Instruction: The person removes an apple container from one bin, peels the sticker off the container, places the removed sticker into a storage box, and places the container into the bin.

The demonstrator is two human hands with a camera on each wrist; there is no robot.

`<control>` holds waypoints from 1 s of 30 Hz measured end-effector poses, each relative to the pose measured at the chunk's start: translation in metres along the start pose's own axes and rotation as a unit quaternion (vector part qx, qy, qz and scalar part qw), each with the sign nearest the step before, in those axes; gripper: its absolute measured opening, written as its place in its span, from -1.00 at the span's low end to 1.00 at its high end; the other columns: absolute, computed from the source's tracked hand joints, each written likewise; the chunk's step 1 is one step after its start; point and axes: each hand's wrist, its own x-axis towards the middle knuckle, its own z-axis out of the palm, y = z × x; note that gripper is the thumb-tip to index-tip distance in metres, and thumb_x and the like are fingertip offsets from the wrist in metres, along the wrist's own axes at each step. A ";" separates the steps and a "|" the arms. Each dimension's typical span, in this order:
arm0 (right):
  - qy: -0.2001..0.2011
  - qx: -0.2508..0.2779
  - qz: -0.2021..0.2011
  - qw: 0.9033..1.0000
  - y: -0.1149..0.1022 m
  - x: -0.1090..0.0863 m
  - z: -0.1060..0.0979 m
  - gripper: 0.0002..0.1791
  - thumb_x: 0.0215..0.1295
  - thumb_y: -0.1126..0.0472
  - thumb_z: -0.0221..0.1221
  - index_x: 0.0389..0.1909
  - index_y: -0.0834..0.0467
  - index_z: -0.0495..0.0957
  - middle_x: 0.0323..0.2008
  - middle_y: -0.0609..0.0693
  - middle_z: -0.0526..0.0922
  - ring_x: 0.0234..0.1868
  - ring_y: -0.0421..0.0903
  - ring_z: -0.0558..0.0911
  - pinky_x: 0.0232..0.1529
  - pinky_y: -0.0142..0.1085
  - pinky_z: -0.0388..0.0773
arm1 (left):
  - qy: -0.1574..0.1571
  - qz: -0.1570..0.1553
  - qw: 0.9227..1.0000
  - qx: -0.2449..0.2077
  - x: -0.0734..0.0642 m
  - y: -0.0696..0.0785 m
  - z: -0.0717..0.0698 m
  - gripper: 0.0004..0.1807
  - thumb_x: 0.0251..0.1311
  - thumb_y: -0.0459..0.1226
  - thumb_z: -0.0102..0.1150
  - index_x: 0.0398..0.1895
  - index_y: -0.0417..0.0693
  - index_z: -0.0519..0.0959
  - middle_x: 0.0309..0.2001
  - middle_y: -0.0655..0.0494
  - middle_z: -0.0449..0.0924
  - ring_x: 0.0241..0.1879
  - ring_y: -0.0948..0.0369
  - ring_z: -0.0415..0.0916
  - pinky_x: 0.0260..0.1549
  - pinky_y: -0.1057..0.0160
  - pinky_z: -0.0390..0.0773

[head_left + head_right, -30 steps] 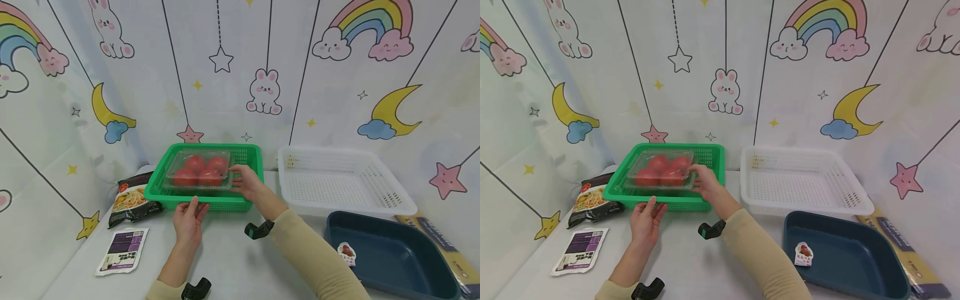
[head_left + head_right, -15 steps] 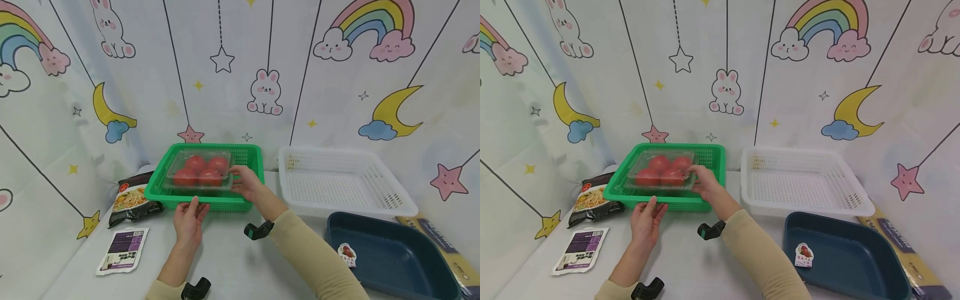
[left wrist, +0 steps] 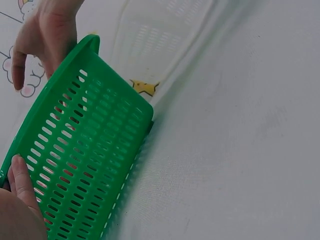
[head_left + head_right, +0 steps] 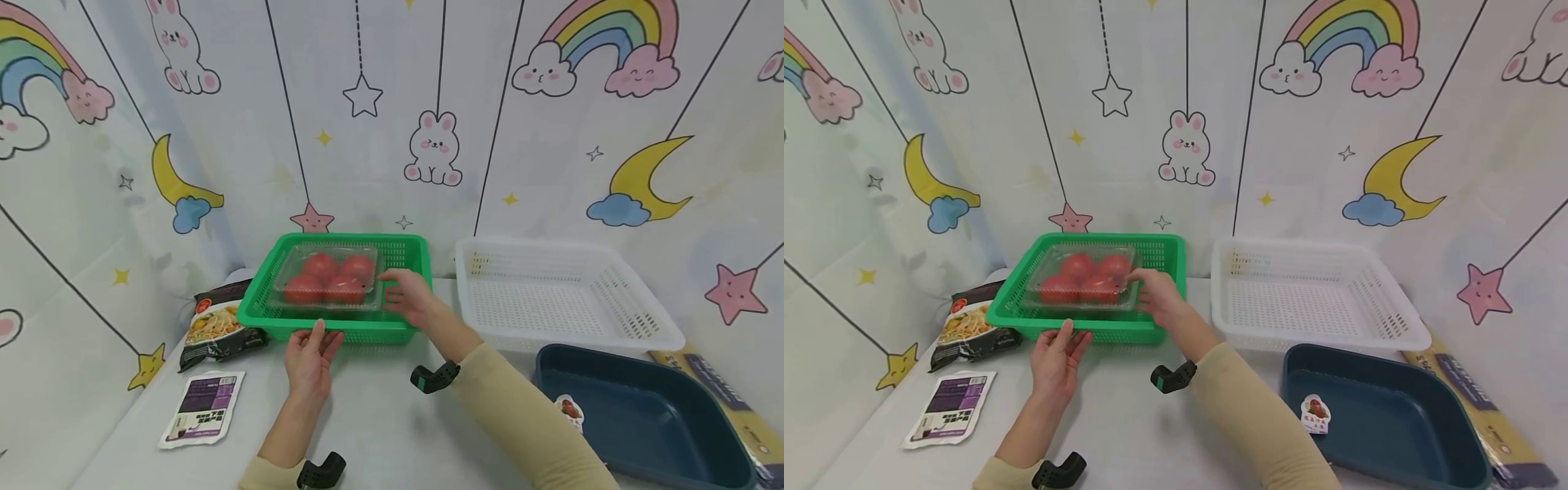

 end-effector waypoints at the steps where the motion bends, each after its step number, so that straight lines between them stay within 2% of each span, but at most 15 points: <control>1: -0.006 0.002 -0.007 1.000 -0.002 -0.004 -0.003 -0.35 0.42 0.23 0.05 0.46 0.41 0.18 0.48 0.48 0.01 0.49 0.36 0.08 0.43 0.06 0.21 | 0.000 0.000 1.000 0.001 0.000 0.000 0.000 -0.77 0.45 -0.34 0.13 -0.20 -0.21 0.27 -0.31 0.01 0.45 -0.34 0.17 0.69 -0.13 0.16 0.69; 6: -0.052 -0.003 -0.039 0.998 -0.014 -0.027 -0.016 -0.37 0.54 0.25 -0.08 0.51 0.42 0.04 0.48 0.41 0.13 0.48 0.27 0.19 0.40 -0.01 0.29 | 0.000 -0.001 1.000 0.000 0.001 0.002 0.001 -0.75 0.43 -0.33 0.16 -0.20 -0.21 0.27 -0.30 0.01 0.44 -0.34 0.18 0.69 -0.12 0.16 0.69; 11: -0.078 -0.016 -0.053 0.995 -0.023 -0.053 -0.027 -0.33 0.50 0.29 -0.07 0.53 0.40 0.00 0.45 0.36 0.23 0.44 0.22 0.30 0.34 -0.08 0.38 | 0.003 -0.005 1.000 0.000 0.000 0.005 -0.001 -0.76 0.44 -0.35 0.14 -0.21 -0.22 0.26 -0.31 0.02 0.44 -0.34 0.18 0.69 -0.13 0.15 0.69; 17: -0.083 -0.025 -0.067 0.994 -0.022 -0.079 -0.040 -0.40 0.48 0.30 -0.07 0.47 0.44 0.12 0.39 0.36 0.34 0.36 0.20 0.42 0.27 -0.10 0.47 | 0.002 -0.015 1.000 -0.009 0.000 0.008 -0.001 -0.76 0.44 -0.34 0.14 -0.22 -0.21 0.25 -0.28 0.02 0.44 -0.31 0.16 0.69 -0.12 0.16 0.69; 23: -0.070 -0.040 -0.069 0.994 -0.012 -0.094 -0.053 -0.47 0.51 0.28 -0.04 0.41 0.42 0.25 0.27 0.30 0.50 0.18 0.09 0.61 0.18 -0.13 0.55 | -0.004 -0.050 0.999 -0.018 -0.003 0.011 -0.002 -0.74 0.45 -0.28 0.16 -0.20 -0.17 0.26 -0.22 0.04 0.47 -0.26 0.16 0.69 -0.06 0.19 0.66; 26: -0.069 -0.048 -0.072 0.994 -0.008 -0.101 -0.061 -0.48 0.54 0.26 -0.03 0.39 0.44 0.26 0.23 0.28 0.55 0.14 0.06 0.64 0.16 -0.15 0.57 | -0.018 -0.079 0.997 0.001 -0.005 0.012 -0.004 -0.76 0.48 -0.23 0.13 -0.13 -0.16 0.30 -0.24 0.07 0.52 -0.26 0.18 0.69 -0.04 0.22 0.65; 30: -0.063 -0.061 -0.077 0.993 -0.005 -0.112 -0.071 -0.50 0.54 0.23 0.00 0.35 0.44 0.31 0.16 0.22 0.62 0.08 0.02 0.67 0.13 -0.19 0.59 | -0.066 -0.107 0.990 0.058 -0.010 0.012 -0.007 -0.83 0.52 -0.24 0.08 -0.09 -0.16 0.37 -0.24 0.07 0.57 -0.25 0.18 0.69 -0.06 0.23 0.66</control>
